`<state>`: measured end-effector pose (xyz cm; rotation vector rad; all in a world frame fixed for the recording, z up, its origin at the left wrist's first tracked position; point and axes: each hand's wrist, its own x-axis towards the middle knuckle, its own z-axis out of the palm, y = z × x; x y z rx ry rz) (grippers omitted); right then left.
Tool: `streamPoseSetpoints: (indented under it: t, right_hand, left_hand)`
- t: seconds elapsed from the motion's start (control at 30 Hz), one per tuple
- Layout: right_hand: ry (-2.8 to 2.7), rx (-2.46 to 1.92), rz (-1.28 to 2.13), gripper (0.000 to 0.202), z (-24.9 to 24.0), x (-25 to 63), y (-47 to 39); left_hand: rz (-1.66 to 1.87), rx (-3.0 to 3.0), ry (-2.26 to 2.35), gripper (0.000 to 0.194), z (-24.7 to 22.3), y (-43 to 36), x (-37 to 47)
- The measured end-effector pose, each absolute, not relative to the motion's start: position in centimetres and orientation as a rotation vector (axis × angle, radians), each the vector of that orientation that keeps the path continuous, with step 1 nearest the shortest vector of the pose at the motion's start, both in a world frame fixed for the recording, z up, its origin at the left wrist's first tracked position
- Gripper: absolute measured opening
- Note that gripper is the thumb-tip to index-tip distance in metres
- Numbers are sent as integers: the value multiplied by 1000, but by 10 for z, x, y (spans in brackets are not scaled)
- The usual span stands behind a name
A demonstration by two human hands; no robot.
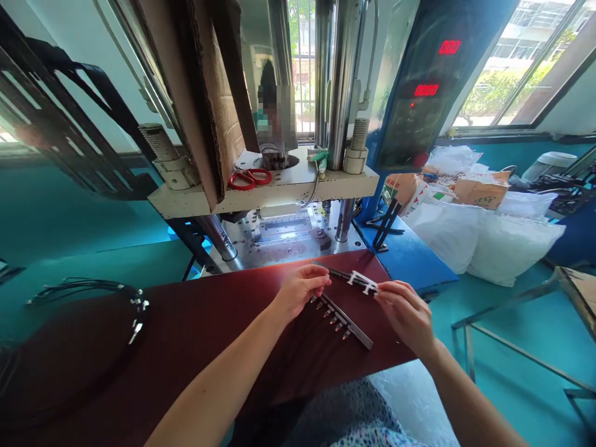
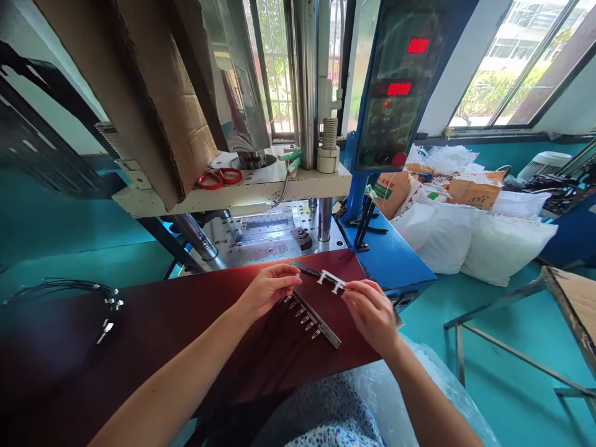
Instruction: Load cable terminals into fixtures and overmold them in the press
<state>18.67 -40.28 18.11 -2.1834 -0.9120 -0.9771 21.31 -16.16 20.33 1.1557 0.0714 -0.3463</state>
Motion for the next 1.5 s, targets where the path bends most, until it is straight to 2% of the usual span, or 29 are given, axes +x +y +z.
streamPoseSetpoints:
  t: [0.13,0.27,0.33,0.4,0.43,0.53,0.6,0.73,0.87,1.03,1.3,1.43,1.5]
  right_hand:
    - [-389,-2472,-1079,7,156,159,-466]
    - [186,-2702,-871,46,112,129,-538]
    - [271,-2808,-653,59,93,119,-565]
    - [269,-2900,-584,65,81,113,-583]
    - [244,-2930,-590,65,78,112,-588]
    - [137,-2931,-615,59,78,116,-595]
    - [80,-2873,-628,54,83,126,-588]
    - [-139,-2787,-681,41,104,159,-550]
    - [-432,-2705,-712,29,139,190,-499]
    - [-711,-2525,-572,19,179,220,-447]
    - [-836,-2377,-307,19,194,292,-368]
    - [-621,-2287,-228,23,188,328,-341]
    - [-499,-2145,-49,28,189,339,-330]
  left_hand:
    - [-322,1254,-32,24,210,-195,215]
    - [-519,1454,-376,15,213,-267,202]
    - [-587,1559,-580,25,213,-299,197]
    - [-508,1679,-734,38,214,-314,204]
    - [-433,1754,-776,38,213,-312,213]
    - [-148,2153,-708,22,209,-278,255]
    - [61,2608,-470,25,201,-244,286]
    - [36,2819,-370,23,181,-203,321]
    - [-39,2919,-394,23,176,-215,325]
    - [-92,2965,-460,30,182,-231,328]
    - [3,2940,-488,19,168,-218,334]
    - [142,2913,-586,21,173,-196,326]
    - [224,2897,-670,24,179,-175,318]
